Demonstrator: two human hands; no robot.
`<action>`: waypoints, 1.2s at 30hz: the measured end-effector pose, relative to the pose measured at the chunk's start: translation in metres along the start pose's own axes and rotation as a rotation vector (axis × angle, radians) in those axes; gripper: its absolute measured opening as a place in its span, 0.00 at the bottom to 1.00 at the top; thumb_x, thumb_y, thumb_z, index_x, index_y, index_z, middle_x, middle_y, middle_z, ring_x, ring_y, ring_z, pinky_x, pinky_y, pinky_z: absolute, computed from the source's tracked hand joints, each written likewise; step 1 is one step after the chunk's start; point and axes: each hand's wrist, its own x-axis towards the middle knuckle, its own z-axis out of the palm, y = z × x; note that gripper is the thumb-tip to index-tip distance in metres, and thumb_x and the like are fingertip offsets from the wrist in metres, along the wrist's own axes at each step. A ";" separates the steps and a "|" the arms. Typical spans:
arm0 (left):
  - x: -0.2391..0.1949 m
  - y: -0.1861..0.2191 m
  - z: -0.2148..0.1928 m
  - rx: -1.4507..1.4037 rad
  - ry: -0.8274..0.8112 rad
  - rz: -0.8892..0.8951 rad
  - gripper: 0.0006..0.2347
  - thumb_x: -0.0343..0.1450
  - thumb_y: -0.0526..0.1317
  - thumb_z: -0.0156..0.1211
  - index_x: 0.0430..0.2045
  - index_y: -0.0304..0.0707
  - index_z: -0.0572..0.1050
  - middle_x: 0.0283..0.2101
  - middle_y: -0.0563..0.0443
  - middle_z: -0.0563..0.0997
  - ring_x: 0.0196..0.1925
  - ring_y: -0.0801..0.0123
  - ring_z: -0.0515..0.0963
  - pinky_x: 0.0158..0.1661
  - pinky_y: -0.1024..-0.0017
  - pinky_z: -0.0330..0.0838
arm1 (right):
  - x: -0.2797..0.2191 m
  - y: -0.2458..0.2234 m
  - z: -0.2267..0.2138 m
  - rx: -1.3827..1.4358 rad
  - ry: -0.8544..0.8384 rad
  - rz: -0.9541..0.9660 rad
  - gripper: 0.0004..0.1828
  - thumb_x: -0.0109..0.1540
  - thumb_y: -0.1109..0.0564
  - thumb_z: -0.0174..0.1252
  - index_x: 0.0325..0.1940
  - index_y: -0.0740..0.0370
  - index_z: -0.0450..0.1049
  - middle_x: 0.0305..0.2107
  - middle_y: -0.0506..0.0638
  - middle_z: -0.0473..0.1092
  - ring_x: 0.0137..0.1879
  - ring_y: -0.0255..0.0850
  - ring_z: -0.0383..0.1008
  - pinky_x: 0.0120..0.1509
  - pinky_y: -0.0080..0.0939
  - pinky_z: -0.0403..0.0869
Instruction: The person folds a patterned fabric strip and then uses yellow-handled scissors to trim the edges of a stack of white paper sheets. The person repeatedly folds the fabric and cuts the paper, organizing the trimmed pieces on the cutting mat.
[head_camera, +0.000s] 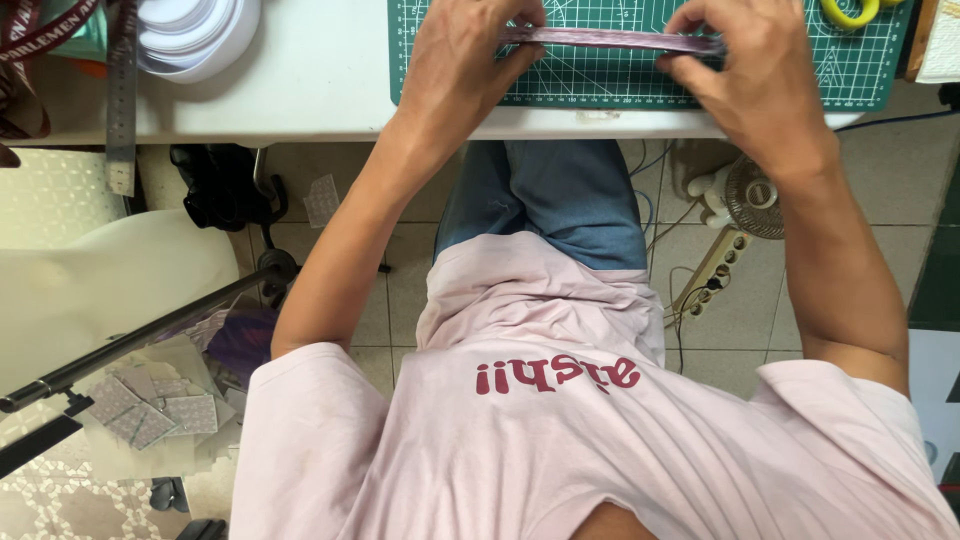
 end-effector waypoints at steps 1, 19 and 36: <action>-0.001 -0.001 0.000 -0.055 -0.005 -0.038 0.10 0.70 0.33 0.74 0.40 0.34 0.76 0.41 0.49 0.80 0.44 0.60 0.81 0.46 0.60 0.74 | -0.002 0.001 0.003 -0.093 0.030 -0.049 0.11 0.62 0.62 0.73 0.44 0.67 0.78 0.37 0.55 0.73 0.46 0.47 0.74 0.51 0.48 0.72; -0.013 -0.008 0.001 -0.058 0.049 -0.166 0.08 0.71 0.33 0.72 0.40 0.37 0.78 0.43 0.48 0.80 0.46 0.61 0.83 0.48 0.63 0.77 | -0.016 0.013 0.013 0.087 0.093 0.038 0.10 0.66 0.70 0.67 0.51 0.70 0.80 0.43 0.55 0.74 0.43 0.39 0.76 0.44 0.36 0.74; -0.013 0.000 -0.009 -0.116 0.027 -0.231 0.10 0.72 0.28 0.70 0.46 0.32 0.78 0.45 0.44 0.80 0.44 0.58 0.85 0.46 0.65 0.80 | -0.012 0.007 0.014 0.033 0.107 0.009 0.10 0.66 0.69 0.66 0.51 0.70 0.80 0.43 0.56 0.74 0.43 0.41 0.76 0.44 0.37 0.75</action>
